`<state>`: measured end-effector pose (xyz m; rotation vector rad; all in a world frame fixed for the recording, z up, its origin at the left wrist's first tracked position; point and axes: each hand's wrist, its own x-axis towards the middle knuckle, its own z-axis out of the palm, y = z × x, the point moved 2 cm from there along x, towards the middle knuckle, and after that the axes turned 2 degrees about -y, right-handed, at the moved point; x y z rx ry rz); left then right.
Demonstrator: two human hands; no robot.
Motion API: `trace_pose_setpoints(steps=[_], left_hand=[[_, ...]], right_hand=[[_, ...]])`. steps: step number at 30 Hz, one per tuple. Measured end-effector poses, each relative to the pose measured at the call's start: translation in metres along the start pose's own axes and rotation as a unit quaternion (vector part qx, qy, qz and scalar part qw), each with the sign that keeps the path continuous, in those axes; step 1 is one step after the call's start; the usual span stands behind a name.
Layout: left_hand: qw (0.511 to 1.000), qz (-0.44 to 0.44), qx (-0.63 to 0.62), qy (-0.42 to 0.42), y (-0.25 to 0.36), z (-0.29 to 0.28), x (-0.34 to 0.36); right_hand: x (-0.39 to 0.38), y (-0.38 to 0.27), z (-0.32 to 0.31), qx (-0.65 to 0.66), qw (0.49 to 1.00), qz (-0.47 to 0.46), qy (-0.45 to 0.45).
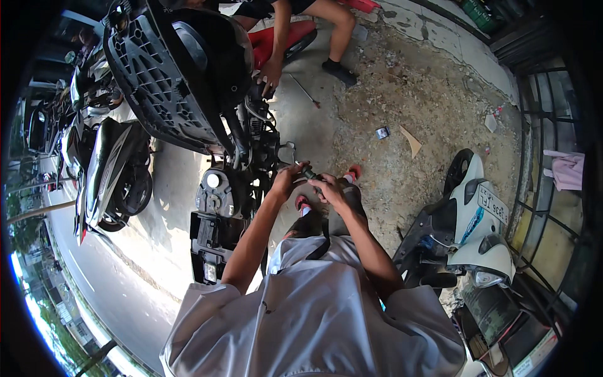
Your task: Using a screwdriver to remove and adjust screws on the plastic body panels of a scooter.
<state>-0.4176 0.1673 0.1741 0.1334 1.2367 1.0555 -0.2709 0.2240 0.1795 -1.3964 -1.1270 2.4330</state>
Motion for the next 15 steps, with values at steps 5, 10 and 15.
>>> trace_pose_setpoints(steps=[5,10,15], left_hand=[[0.985,0.055,-0.153,0.053,0.033,-0.030,0.125],[0.921,0.152,-0.319,0.166,0.051,-0.095,0.240],[0.868,0.245,-0.343,0.262,0.079,-0.161,0.297]], right_hand=[[0.124,-0.032,-0.014,0.049,0.998,0.026,-0.043],[0.289,-0.050,-0.024,-0.123,0.983,-0.064,-0.125],[0.420,-0.057,-0.004,-0.293,0.931,-0.118,-0.185]])
